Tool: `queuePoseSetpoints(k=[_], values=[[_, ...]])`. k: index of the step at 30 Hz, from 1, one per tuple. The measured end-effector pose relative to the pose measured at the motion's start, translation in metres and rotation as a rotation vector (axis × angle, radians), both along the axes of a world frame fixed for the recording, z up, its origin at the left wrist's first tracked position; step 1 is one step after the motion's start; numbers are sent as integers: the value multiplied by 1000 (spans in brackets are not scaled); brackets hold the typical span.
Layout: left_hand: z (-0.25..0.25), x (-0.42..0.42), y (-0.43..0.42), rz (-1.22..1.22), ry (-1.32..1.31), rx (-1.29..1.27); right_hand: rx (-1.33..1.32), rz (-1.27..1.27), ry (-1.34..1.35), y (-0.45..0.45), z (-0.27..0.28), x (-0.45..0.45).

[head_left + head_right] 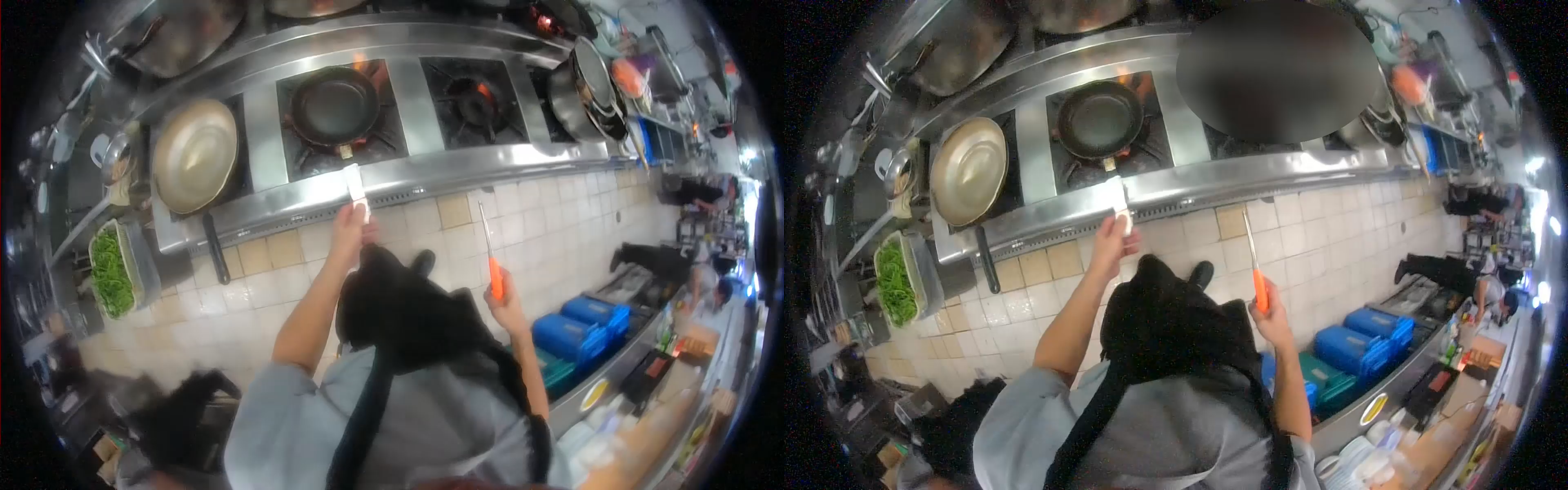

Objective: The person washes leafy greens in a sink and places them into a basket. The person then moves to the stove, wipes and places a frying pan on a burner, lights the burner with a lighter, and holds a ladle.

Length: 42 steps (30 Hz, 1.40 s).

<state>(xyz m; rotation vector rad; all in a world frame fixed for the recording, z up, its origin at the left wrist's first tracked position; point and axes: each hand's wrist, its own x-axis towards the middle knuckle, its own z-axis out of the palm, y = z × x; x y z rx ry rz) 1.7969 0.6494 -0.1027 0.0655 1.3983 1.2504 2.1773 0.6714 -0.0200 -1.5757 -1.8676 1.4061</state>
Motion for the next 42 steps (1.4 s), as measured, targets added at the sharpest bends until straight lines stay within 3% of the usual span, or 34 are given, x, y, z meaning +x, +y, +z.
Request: queuePoseSetpoints(k=[3,6,10,12,13,15,17,19,21,22,24,25,28,30,32,34,35,36,39,41,42], values=[[14,-7,-7,28,15,7,-208,-116,97,8,12,-1],[34,2,-27,37,-22,-167,-194,-93,131,10,11,16],[10,41,-52,-131,38,-220,-259,-110,227,3,7,38],[19,85,-31,-537,-22,29,-325,-95,291,2,20,32],[39,112,-16,-589,39,120,-380,-99,341,0,28,30],[64,159,13,-620,-148,369,-221,189,346,2,20,39],[88,192,38,-650,-298,391,-100,175,564,0,23,33],[94,205,47,-661,-322,452,-187,180,489,5,38,47],[115,224,59,-555,-383,482,-171,34,515,9,78,73],[112,229,68,-669,-406,485,-222,12,567,6,89,80],[106,249,78,-620,-455,502,-29,-154,574,-11,91,94],[119,269,79,-744,-504,486,123,-224,545,-25,95,106],[153,332,64,-1006,-534,432,234,-602,512,-95,119,148],[141,340,68,-1262,-435,275,439,-879,457,-149,122,166],[118,338,70,-1466,-411,243,571,-1253,259,-219,173,176],[62,337,96,-1646,-314,187,1052,-1413,-311,-286,187,208],[18,332,108,-1711,-267,169,947,-1579,-438,-325,216,198],[0,330,113,-1708,-156,171,998,-1752,-362,-355,232,198],[-95,316,160,-1664,58,-29,1188,-1961,-658,-453,251,206],[-121,299,177,-1675,210,-122,1229,-2201,-672,-498,270,197],[-129,294,180,-1697,276,-160,1239,-2251,-802,-524,274,197]])
